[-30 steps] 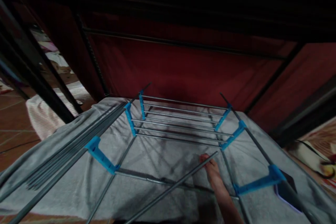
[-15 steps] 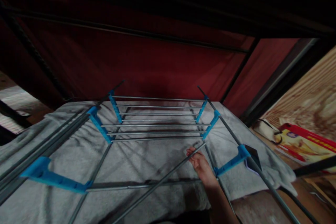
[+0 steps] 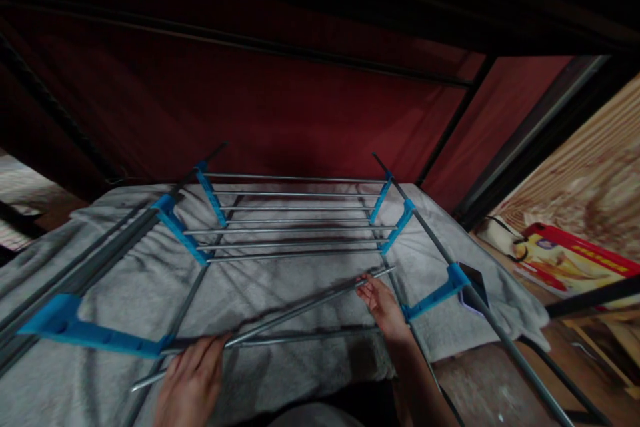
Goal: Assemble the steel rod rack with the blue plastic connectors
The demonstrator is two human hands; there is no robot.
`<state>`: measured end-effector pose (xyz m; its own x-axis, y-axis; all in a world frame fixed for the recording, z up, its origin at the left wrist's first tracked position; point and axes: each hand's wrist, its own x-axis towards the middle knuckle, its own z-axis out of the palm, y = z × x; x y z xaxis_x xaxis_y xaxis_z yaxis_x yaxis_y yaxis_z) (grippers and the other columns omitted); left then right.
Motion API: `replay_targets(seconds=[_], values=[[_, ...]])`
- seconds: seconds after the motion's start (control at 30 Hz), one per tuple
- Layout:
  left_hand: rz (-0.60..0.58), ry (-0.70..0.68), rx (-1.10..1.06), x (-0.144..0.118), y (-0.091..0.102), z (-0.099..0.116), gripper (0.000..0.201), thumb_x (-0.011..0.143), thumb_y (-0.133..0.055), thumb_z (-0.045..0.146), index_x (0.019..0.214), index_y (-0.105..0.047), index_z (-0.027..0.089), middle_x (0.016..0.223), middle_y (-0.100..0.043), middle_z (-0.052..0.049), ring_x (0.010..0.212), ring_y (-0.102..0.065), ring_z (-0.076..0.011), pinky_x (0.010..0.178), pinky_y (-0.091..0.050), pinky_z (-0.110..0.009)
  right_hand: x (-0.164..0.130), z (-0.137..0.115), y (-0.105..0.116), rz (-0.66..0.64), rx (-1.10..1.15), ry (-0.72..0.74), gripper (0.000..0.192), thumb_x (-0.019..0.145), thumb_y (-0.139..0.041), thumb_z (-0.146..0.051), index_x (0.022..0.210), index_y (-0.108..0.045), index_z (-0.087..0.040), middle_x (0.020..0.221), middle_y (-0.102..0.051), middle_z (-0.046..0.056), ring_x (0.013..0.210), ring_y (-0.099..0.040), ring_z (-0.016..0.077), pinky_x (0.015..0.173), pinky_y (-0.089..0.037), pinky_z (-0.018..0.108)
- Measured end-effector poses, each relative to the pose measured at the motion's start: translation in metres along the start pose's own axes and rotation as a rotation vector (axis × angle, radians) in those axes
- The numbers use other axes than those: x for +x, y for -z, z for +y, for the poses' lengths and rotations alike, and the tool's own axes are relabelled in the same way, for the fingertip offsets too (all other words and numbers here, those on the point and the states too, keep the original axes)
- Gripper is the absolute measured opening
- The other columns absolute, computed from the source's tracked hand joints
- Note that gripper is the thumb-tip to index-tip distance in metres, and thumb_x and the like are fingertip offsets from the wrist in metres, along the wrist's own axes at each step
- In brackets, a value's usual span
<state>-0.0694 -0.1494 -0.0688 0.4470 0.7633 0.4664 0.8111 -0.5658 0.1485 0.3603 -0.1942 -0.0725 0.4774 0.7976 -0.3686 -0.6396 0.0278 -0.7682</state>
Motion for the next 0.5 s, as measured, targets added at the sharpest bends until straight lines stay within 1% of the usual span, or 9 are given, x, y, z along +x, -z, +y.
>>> replay_targets(seconds=[0.13,0.2,0.37,0.5], values=[[-0.069,-0.127,-0.053,0.038,-0.005,0.02,0.044,0.09,-0.042,0.009,0.123,-0.07,0.021,0.111,-0.074,-0.008,0.099,-0.068,-0.0215,0.09,-0.047,-0.034,0.004,0.009,0.008,0.037,0.032,-0.02,0.025,0.066,-0.086,-0.033,0.083,-0.071,-0.021,0.084,-0.074,0.002,0.079,-0.069,0.0165,0.08,-0.059,0.031],[-0.123,-0.161,-0.07,0.053,-0.009,0.031,0.047,0.09,-0.041,0.006,0.124,-0.069,0.02,0.111,-0.074,-0.008,0.098,-0.067,-0.0214,0.091,-0.047,-0.034,0.006,0.011,0.012,0.044,0.039,-0.036,0.024,0.066,-0.085,-0.031,0.082,-0.071,-0.02,0.083,-0.074,0.002,0.079,-0.07,0.0161,0.081,-0.059,0.031],[-0.293,-0.131,-0.083,0.081,-0.02,0.054,0.049,0.089,-0.041,0.001,0.126,-0.068,0.019,0.114,-0.072,-0.009,0.103,-0.064,-0.0234,0.097,-0.046,-0.039,0.012,0.015,0.026,0.088,0.056,-0.065,0.021,0.064,-0.083,-0.028,0.079,-0.07,-0.021,0.082,-0.075,0.001,0.08,-0.071,0.0165,0.084,-0.061,0.032],[-0.368,-0.11,-0.118,0.096,-0.028,0.059,0.046,0.09,-0.046,0.0,0.126,-0.067,0.02,0.114,-0.07,-0.009,0.104,-0.062,-0.0226,0.097,-0.045,-0.038,0.018,0.018,0.038,0.094,0.02,-0.067,0.017,0.066,-0.08,-0.027,0.08,-0.071,-0.022,0.086,-0.076,0.002,0.087,-0.073,0.0185,0.089,-0.061,0.035]])
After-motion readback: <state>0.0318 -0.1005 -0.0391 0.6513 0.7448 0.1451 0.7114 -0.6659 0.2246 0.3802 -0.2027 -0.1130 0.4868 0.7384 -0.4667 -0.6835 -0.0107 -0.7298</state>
